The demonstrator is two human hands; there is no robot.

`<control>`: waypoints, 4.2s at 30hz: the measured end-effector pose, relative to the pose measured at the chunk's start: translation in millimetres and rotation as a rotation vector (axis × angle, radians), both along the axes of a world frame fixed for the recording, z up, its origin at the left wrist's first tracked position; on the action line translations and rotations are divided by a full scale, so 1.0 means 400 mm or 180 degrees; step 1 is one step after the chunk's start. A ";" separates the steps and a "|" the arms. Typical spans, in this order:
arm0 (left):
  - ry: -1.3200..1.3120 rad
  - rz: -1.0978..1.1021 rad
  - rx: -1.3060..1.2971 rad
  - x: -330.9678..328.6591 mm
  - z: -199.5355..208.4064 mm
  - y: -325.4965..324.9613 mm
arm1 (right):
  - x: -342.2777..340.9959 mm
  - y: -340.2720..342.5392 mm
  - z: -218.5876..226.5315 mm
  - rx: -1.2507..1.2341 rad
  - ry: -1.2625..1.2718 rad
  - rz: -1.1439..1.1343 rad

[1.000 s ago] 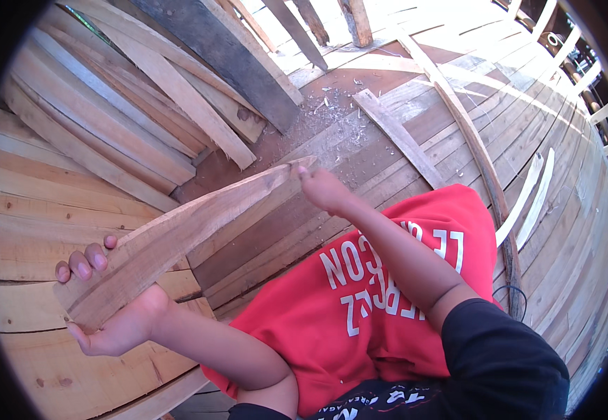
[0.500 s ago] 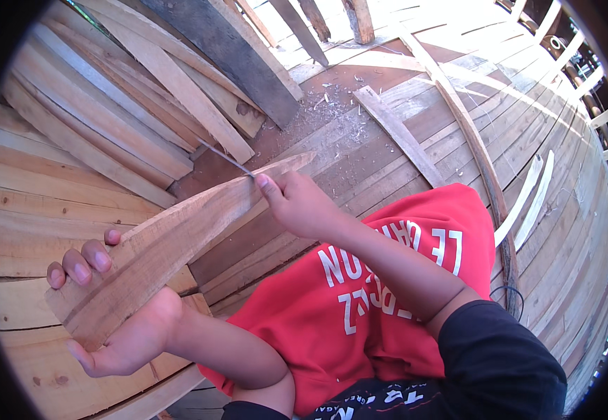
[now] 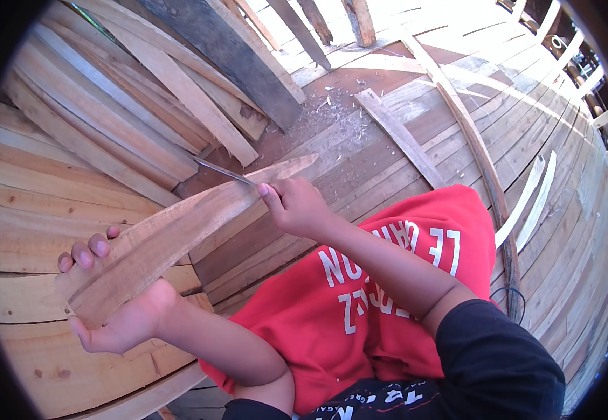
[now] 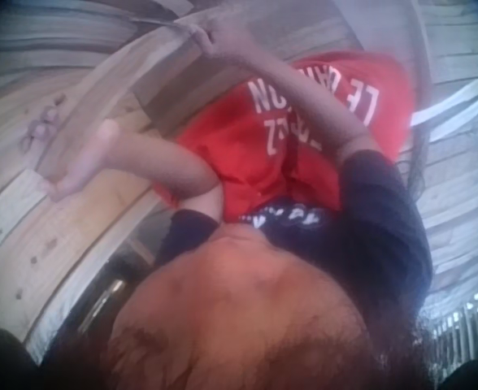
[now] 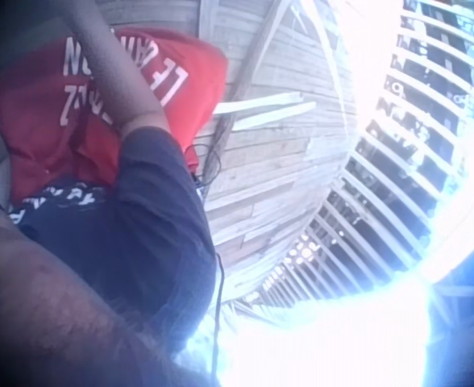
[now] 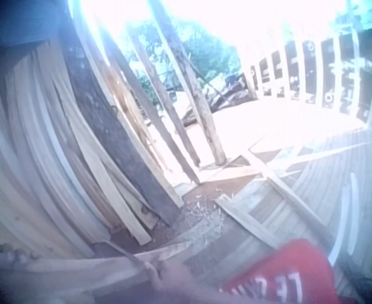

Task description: The person carves a rectangular piece of wood using a small knife, holding the wood in their left hand and shaving thin strips from the surface with their right hand. The person is seated on the floor of a wooden structure, and wood shavings accumulate on the floor as the task progresses.

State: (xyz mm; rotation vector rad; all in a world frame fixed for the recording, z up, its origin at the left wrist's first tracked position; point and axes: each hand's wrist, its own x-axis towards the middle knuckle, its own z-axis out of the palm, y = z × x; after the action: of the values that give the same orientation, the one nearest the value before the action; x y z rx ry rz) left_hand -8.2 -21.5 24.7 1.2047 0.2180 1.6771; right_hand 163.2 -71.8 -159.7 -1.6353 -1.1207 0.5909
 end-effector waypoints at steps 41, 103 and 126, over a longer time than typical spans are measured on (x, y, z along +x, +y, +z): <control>0.0071 -0.0634 0.0229 0.026 0.000 -0.042 | 0.103 0.034 -0.153 -0.1229 0.0520 -0.1114; 0.0181 -0.0542 0.0359 0.022 -0.002 -0.049 | 0.083 0.039 -0.073 -0.1240 0.0132 -0.0424; -0.0006 -0.0200 0.0018 0.020 -0.004 -0.027 | 0.072 0.018 -0.057 -0.1077 0.0501 -0.0719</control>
State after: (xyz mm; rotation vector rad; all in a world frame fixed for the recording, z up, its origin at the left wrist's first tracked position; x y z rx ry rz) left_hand -0.1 -32.3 23.3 1.2024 0.1725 1.6253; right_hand 191.9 -64.4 -182.7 -1.9352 -0.7356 0.7758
